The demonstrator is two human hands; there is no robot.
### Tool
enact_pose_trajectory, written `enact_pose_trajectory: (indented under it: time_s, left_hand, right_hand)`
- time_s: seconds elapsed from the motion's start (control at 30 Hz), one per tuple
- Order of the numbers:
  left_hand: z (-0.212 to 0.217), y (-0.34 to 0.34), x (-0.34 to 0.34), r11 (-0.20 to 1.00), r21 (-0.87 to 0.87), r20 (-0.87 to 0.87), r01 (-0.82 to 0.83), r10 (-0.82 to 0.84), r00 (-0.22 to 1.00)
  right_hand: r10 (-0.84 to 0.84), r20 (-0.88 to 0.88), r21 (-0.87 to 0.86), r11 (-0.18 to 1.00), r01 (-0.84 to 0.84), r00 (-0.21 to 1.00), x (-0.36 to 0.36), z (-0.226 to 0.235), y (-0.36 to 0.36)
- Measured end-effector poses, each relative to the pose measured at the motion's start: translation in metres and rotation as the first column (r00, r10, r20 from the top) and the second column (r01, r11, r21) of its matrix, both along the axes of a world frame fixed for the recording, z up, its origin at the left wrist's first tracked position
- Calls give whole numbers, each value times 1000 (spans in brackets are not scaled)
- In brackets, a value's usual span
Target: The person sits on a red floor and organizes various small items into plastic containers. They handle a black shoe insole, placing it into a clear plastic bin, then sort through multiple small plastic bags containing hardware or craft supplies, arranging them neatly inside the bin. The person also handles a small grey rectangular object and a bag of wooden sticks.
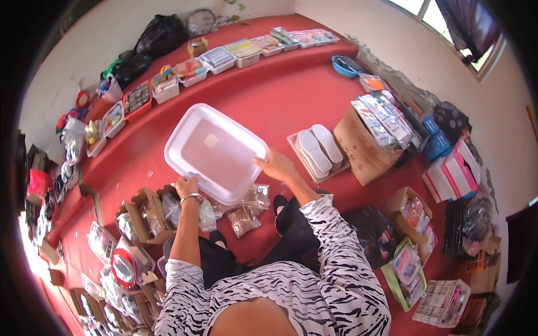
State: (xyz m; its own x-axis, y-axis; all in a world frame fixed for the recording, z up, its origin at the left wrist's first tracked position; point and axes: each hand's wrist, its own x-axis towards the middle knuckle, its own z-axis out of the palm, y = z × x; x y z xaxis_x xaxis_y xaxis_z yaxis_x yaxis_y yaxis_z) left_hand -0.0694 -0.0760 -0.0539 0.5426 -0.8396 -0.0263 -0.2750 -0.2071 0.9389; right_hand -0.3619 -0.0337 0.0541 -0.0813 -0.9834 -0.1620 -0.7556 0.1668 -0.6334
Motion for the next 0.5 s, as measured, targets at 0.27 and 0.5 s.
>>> enact_pose_trajectory:
  time_s: [0.27, 0.5]
  left_hand:
    - [14, 3, -6, 999, 17, -85, 42, -41, 996]
    - [31, 12, -8, 996, 68, 39, 58, -61, 997]
  right_hand:
    - [-290, 714, 210, 957, 200, 638, 5, -26, -7]
    - [-305, 666, 224, 952, 207, 681, 7, -38, -7]
